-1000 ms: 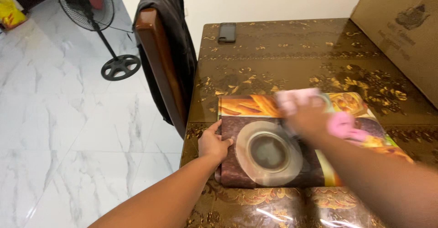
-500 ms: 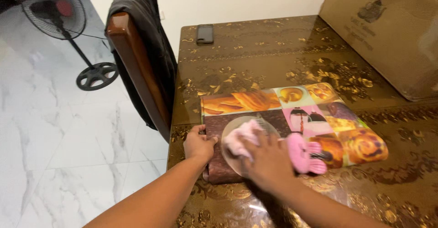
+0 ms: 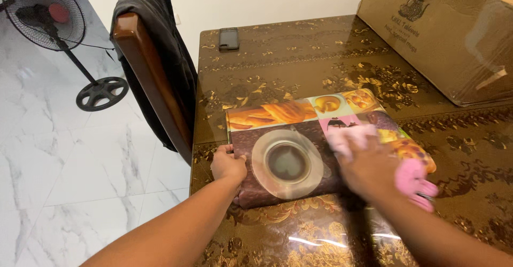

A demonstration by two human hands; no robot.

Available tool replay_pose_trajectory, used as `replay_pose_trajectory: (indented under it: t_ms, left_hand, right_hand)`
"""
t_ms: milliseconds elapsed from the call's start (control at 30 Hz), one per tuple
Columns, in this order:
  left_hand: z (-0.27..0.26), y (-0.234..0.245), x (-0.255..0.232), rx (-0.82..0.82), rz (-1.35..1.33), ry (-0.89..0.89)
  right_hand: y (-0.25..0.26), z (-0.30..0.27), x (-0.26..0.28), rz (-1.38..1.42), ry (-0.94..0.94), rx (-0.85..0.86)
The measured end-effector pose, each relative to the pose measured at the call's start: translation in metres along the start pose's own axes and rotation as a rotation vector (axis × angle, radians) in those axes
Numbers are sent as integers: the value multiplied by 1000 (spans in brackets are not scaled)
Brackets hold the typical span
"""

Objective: The person wipes two printed placemats on a dining table using a pink cloth. They clean each placemat individually, flip them over to wipe the other side, and then stack them together. Finally, the person picks up the stacked placemats and moves them to another table.

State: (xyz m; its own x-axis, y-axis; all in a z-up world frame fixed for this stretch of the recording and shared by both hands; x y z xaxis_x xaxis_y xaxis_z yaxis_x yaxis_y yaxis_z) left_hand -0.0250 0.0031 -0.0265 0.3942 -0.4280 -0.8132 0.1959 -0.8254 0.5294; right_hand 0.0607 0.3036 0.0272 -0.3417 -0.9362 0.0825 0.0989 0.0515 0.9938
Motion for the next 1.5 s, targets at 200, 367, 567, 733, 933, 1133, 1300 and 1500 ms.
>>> replay_pose_trajectory:
  t_ms: [200, 367, 567, 733, 933, 1133, 1300, 1500]
  left_hand:
    - [-10, -1, -4, -1, -189, 139]
    - [-16, 10, -2, 182, -733, 361]
    - [-12, 7, 10, 196, -771, 220]
    - [-16, 12, 7, 206, -571, 185]
    - [-20, 14, 5, 236, -516, 125]
    - [-18, 11, 6, 224, -479, 78]
    - [-14, 13, 11, 208, -343, 85]
    - [-10, 6, 15, 171, -397, -65]
  right_hand:
    - [-10, -50, 125, -28, 373, 81]
    - [9, -93, 178, 253, 569, 47]
    - [8, -121, 141, 356, 697, -25]
    - [-15, -93, 65, 236, 574, -138]
    - [-4, -15, -48, -110, 38, -143]
    - [5, 18, -48, -139, -161, -26]
    - [-20, 1, 61, 12, 350, -137]
    - [-11, -13, 155, 195, 675, -135]
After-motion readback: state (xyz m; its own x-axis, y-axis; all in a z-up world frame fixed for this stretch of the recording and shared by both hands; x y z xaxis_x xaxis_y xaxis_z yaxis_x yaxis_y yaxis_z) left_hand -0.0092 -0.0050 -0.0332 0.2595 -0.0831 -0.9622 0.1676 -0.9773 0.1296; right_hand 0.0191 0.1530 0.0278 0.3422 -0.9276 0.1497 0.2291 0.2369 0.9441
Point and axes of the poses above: each hand's wrist, its own z-axis towards the middle knuckle, its own y-axis out of the back of the hand, x = y × z, the point moved 2 cm from there along z, towards the middle knuckle, and after that the axes turned 3 degrees about z, right-handed, at the moved point
